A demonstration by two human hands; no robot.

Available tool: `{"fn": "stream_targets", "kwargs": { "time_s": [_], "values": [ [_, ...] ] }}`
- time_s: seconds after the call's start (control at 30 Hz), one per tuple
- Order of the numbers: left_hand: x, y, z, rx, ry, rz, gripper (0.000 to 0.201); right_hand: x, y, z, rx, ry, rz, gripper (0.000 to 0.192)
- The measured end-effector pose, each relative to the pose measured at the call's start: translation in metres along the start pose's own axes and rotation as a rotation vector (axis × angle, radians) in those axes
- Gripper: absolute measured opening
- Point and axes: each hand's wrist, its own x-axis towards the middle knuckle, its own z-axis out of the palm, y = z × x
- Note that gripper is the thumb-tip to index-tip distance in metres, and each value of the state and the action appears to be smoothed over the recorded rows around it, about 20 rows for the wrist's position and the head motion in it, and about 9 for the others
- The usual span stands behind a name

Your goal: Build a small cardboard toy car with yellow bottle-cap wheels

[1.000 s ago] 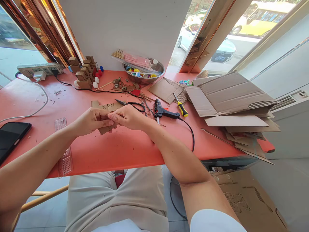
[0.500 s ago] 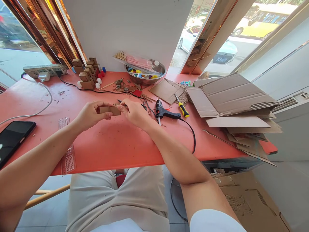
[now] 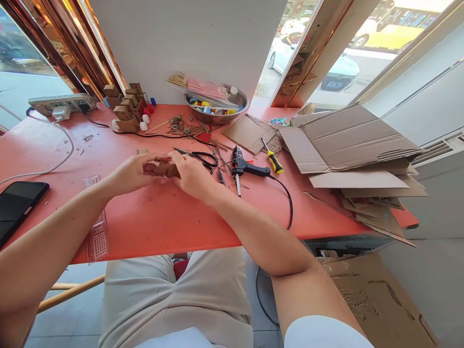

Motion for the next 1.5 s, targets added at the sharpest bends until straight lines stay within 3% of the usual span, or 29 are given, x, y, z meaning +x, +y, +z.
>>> {"fn": "stream_targets", "kwargs": {
  "time_s": [0.27, 0.4, 0.6, 0.93, 1.27, 1.5],
  "values": [
    [0.006, -0.007, -0.009, -0.147, 0.116, 0.0, 0.057, 0.007, 0.011, -0.017, 0.298, 0.058, 0.058, 0.04],
    [0.005, -0.01, -0.008, -0.014, 0.109, 0.011, 0.051, 0.007, 0.013, -0.021, 0.377, 0.038, 0.087, 0.028],
    [0.002, -0.009, 0.002, 0.285, 0.09, 0.105, 0.046, 0.005, 0.008, -0.019, 0.246, -0.034, 0.078, 0.018],
    [0.006, -0.019, 0.006, 0.228, 0.084, 0.098, 0.04, 0.004, 0.008, -0.017, 0.196, -0.041, 0.119, 0.026],
    [0.004, -0.012, 0.007, 0.127, 0.047, 0.094, 0.046, 0.003, 0.006, -0.017, 0.174, -0.031, 0.122, 0.024],
    [0.004, -0.009, 0.001, 0.198, 0.035, 0.121, 0.05, 0.003, 0.006, -0.016, 0.169, -0.027, 0.116, 0.025]
  ]
}}
